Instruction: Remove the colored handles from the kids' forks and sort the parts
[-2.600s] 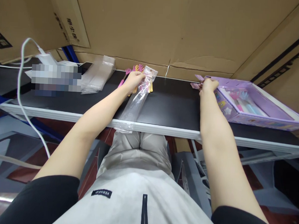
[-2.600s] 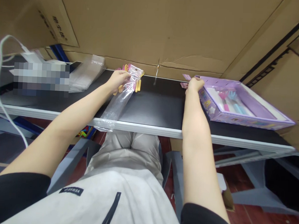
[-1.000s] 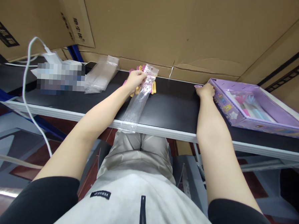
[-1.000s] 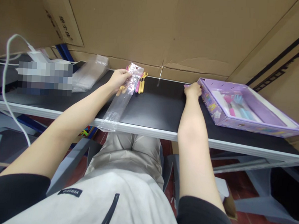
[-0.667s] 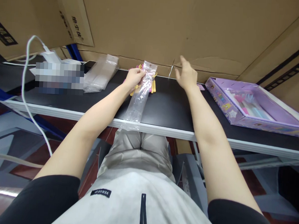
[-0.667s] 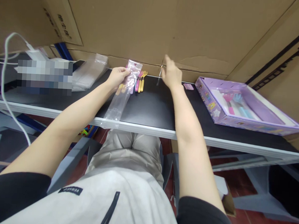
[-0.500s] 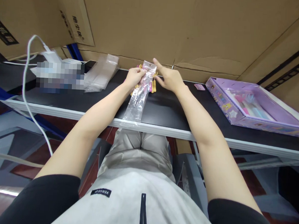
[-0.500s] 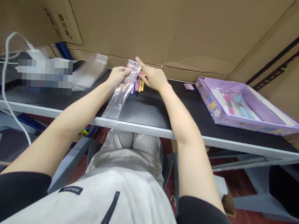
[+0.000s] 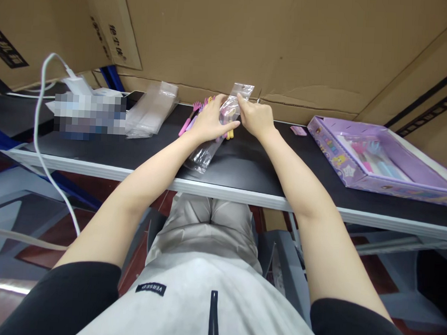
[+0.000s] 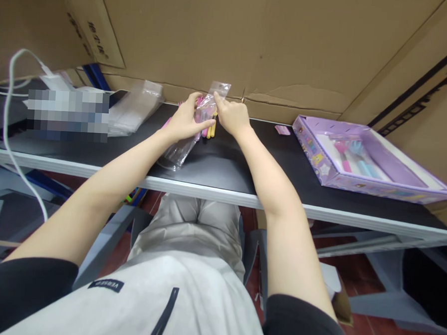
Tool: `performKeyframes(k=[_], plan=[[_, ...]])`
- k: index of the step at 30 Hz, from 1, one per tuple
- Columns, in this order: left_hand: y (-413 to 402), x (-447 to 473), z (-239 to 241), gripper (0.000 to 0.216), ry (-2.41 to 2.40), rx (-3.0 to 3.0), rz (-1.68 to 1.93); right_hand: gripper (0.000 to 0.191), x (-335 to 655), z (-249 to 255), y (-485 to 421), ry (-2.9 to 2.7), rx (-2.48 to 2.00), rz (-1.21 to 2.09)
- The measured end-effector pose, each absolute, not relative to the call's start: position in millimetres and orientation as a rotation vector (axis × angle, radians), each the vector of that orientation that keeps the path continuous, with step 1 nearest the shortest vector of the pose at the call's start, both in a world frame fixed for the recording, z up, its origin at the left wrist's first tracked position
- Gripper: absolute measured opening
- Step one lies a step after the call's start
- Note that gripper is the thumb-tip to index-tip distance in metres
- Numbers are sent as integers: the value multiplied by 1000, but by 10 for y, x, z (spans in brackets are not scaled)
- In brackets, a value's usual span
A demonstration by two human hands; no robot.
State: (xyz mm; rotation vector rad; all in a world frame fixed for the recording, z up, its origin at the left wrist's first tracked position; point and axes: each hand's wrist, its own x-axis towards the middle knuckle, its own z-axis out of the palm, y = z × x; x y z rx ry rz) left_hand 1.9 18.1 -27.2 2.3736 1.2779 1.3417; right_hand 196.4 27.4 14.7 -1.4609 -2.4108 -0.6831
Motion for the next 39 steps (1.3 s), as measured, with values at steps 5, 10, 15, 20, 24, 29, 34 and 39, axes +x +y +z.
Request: performKeyframes(k=[5,10,15,20,24,29,34,39], plan=[[160,44,-301,90,1456,2505,1141,64,1961,178,263,-2334,-1513,-638],[139,53,-267,77,1478,2501,1128,65,1984,273,175,-2243,-1560,-553],[96,-22,-135,70,1562,2495,1153,69,2109,378,23,-2113,-1643,-478],[124,-211,170,77,1693,2416,1148,73,2262,369,-53,-2058,-1702,-328],[74,-538,556,84,2062,2185,1001,66,2315,245,6,-2217,-1780,-135],[-32,-1065,740,88,2415,1809,728,68,2307,110,93,-2434,-2011,162],[81,-1443,477,127,2475,1614,497,67,2324,85,122,-2453,-2045,193],[257,-1608,239,156,2371,1536,646,65,2356,59,165,-2457,-2043,188]])
